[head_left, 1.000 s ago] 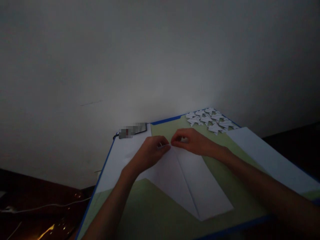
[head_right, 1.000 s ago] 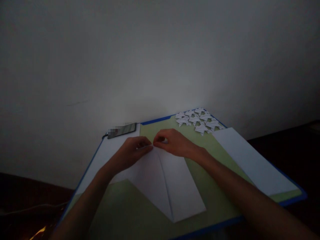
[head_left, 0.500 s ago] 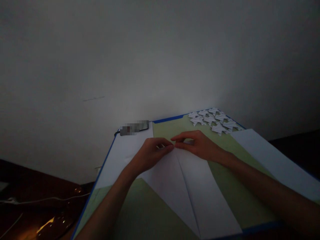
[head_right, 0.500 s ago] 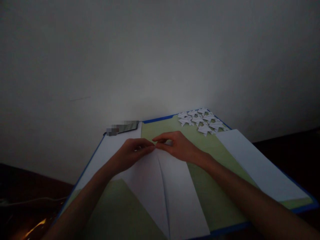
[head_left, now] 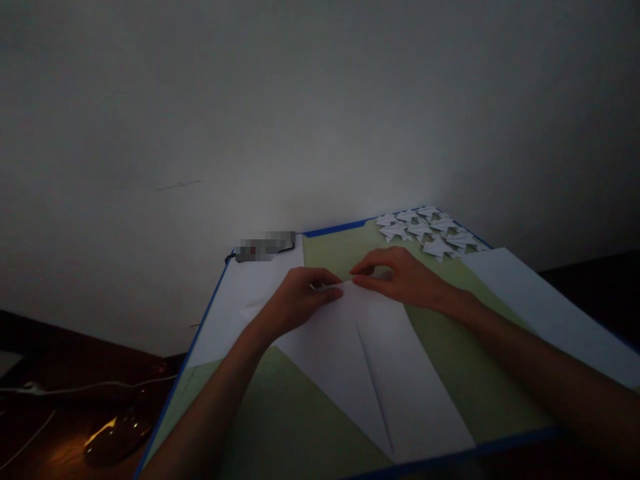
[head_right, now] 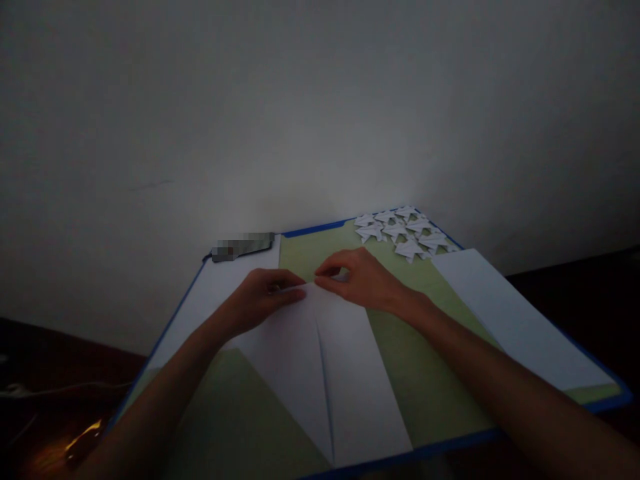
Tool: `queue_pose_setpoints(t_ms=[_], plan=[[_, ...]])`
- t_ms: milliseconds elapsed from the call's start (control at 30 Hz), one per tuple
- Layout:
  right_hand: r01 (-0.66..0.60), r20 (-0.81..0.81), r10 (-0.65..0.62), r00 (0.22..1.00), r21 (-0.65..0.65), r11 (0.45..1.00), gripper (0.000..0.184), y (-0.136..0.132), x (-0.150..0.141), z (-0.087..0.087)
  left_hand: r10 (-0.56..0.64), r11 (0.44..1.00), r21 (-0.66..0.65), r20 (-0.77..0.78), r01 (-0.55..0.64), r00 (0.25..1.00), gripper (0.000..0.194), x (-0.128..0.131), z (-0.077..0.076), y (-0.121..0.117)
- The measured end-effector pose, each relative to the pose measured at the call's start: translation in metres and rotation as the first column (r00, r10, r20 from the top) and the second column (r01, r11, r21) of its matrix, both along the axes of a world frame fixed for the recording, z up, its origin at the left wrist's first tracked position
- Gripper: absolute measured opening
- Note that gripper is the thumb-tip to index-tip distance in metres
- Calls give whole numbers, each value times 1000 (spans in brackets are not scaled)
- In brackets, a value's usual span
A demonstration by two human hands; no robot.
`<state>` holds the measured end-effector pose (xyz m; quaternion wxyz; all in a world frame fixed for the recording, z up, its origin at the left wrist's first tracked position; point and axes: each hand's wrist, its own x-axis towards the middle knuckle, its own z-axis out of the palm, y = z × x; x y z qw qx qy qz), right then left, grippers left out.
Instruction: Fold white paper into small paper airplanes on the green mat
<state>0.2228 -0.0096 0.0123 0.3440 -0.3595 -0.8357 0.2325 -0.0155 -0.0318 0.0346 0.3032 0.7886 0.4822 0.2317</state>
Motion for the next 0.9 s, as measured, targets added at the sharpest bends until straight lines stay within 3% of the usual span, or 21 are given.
queue_pose_setpoints(t_ms=[167,433,800,900], plan=[[-50,69,56,996,-89,995,14,1,0,-3,-5,1000,17,-24,5,1000,17,1,-1,0],[-13,-83,-5,997,-215,977,17,0,-2,-5,-4,999,48,-58,7,998,21,-2,0,-1],[-45,-42,41,998,-93,995,14,-4,-2,5,-24,999,32,-1,24,1000,20,1,7,-4],[-46,20,46,999,-4,999,14,-4,-2,7,-26,999,26,2,26,1000,19,2,8,-5]])
